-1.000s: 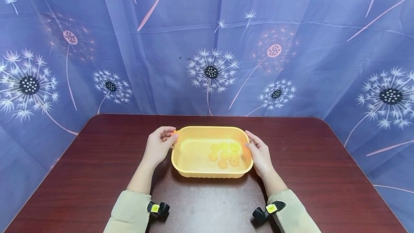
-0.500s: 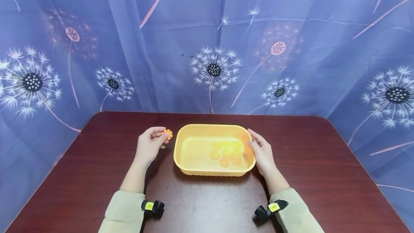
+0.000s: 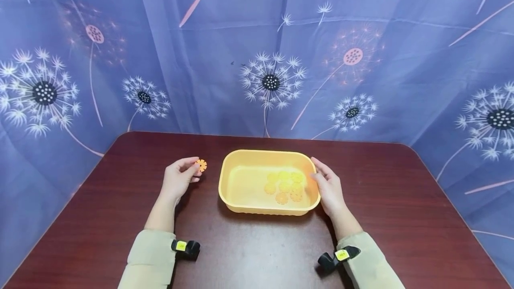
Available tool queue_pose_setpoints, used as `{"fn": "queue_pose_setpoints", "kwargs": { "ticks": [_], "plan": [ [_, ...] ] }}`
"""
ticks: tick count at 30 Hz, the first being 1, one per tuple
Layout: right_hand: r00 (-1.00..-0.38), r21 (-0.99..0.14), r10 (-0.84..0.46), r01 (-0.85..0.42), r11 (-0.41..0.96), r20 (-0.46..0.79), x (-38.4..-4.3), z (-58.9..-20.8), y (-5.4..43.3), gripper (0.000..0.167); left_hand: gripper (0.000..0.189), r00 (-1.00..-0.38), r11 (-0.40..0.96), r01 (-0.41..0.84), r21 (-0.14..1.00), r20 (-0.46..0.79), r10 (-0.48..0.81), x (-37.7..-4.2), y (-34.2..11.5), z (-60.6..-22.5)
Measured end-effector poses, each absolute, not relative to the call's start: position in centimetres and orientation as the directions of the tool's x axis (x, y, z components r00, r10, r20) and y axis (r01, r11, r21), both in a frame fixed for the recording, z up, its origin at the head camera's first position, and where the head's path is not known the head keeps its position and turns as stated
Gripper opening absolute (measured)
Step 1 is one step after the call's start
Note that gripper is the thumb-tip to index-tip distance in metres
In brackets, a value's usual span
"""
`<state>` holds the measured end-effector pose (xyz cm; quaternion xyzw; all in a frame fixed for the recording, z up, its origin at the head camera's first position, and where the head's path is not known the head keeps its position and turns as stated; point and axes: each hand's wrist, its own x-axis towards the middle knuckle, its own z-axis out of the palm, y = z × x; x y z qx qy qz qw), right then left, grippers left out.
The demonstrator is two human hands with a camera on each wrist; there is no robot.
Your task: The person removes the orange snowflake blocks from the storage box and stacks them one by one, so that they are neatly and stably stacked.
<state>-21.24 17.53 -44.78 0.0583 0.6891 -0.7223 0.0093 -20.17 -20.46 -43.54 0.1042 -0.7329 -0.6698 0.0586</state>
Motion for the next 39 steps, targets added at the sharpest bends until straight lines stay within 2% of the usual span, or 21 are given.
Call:
{"fn": "queue_pose_setpoints", "kwargs": {
  "ticks": [21,39],
  "plan": [
    [-0.994,-0.995,0.058,0.094,-0.042,-0.097,-21.3,-44.7,17.6,0.052,0.034,-0.946,0.095,-0.205,0.974,-0.173,-0.276,-20.3,-22.3,-44.6],
    [-0.993,-0.993,0.059,0.099,-0.069,-0.103,-21.2,-44.6,17.4,0.052,0.026,-0.935,0.264,-0.228,0.937,-0.136,-0.328,-20.3,-22.7,-44.8]
  ]
}}
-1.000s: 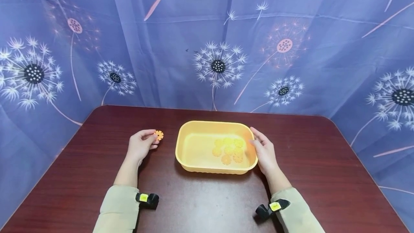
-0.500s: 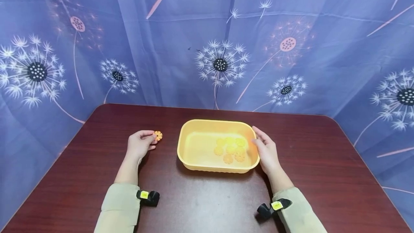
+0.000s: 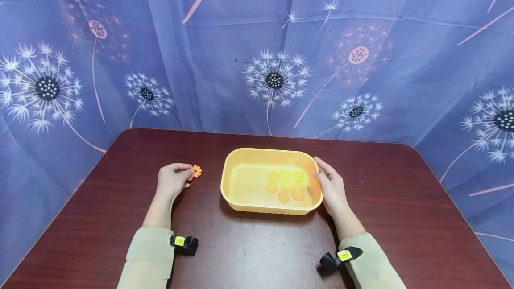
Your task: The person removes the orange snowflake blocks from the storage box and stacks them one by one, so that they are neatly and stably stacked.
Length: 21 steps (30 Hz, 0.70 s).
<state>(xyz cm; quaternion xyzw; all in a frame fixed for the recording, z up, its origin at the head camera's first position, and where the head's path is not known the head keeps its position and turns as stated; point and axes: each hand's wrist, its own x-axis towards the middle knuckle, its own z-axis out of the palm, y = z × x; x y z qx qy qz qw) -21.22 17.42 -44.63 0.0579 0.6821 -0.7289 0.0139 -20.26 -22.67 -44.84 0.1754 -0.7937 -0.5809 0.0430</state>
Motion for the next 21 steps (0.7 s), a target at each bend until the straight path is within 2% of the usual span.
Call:
{"fn": "queue_pose_setpoints", "kwargs": {
  "ticks": [13,21],
  "plan": [
    [-0.992,-0.992,0.051,0.112,-0.049,-0.115,-21.22,-44.51,17.47,0.052,0.022,-0.928,0.444,-0.277,0.852,-0.116,-0.355,-20.09,-22.49,-44.65],
    [-0.992,-0.992,0.056,0.112,-0.054,-0.115,-21.28,-44.6,17.52,0.052,0.021,-0.931,0.468,-0.268,0.842,-0.1,-0.352,-19.93,-22.35,-44.45]
  ]
}}
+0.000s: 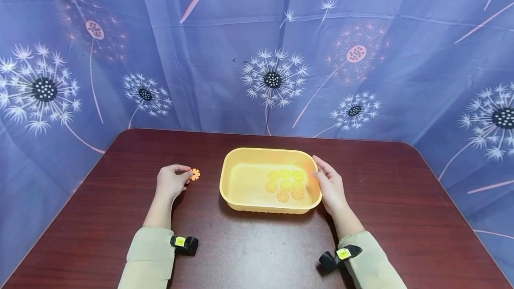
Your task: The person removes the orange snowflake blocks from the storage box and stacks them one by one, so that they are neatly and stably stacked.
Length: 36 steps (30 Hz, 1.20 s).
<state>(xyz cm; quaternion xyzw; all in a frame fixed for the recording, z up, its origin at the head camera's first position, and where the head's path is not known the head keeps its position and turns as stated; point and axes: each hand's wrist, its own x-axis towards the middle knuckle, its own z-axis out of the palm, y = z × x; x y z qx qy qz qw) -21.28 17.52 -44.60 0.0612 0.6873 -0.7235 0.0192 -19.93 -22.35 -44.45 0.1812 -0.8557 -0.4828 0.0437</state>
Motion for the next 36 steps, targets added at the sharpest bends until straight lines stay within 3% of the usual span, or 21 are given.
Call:
{"fn": "queue_pose_setpoints", "kwargs": {
  "ticks": [36],
  "plan": [
    [-0.992,-0.992,0.048,0.11,-0.055,-0.113,-21.26,-44.51,17.56,0.052,0.023,-0.93,0.479,-0.301,0.825,-0.144,-0.337,-19.74,-22.27,-44.22]
  ]
}}
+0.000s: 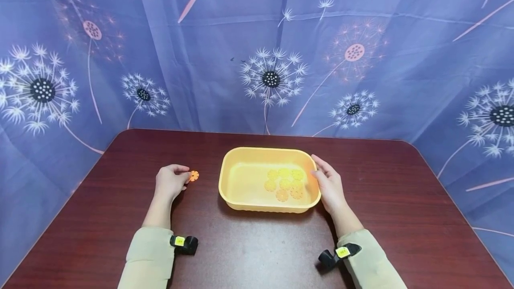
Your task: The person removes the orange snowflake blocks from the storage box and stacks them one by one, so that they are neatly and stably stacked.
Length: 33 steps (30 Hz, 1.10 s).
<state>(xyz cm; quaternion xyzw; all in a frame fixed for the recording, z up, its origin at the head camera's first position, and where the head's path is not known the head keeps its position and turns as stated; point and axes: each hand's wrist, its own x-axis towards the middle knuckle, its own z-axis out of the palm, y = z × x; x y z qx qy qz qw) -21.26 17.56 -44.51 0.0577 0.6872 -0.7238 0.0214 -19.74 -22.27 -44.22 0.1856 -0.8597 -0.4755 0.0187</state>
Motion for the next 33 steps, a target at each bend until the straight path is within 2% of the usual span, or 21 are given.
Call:
{"fn": "queue_pose_setpoints", "kwargs": {
  "ticks": [10,19,25,33],
  "plan": [
    [-0.993,-0.994,0.061,0.104,-0.037,-0.106,-21.2,-44.7,17.9,0.052,0.032,-0.951,0.519,-0.261,0.814,-0.125,-0.282,-19.5,-22.6,-43.6],
    [-0.994,-0.995,0.055,0.093,-0.04,-0.096,-21.4,-44.9,17.7,0.053,0.038,-0.97,0.638,-0.1,0.763,0.068,-0.233,-19.3,-21.7,-41.7],
    [-0.995,-0.995,0.049,0.084,-0.053,-0.087,-21.5,-45.0,17.5,0.052,0.028,-0.958,0.613,0.05,0.788,0.21,-0.193,-19.2,-19.3,-40.8],
    [-0.995,-0.995,0.057,0.08,-0.052,-0.083,-21.4,-45.1,17.9,0.052,0.023,-0.936,0.583,0.221,0.782,0.338,-0.098,-19.0,-15.9,-40.2]
  ]
}}
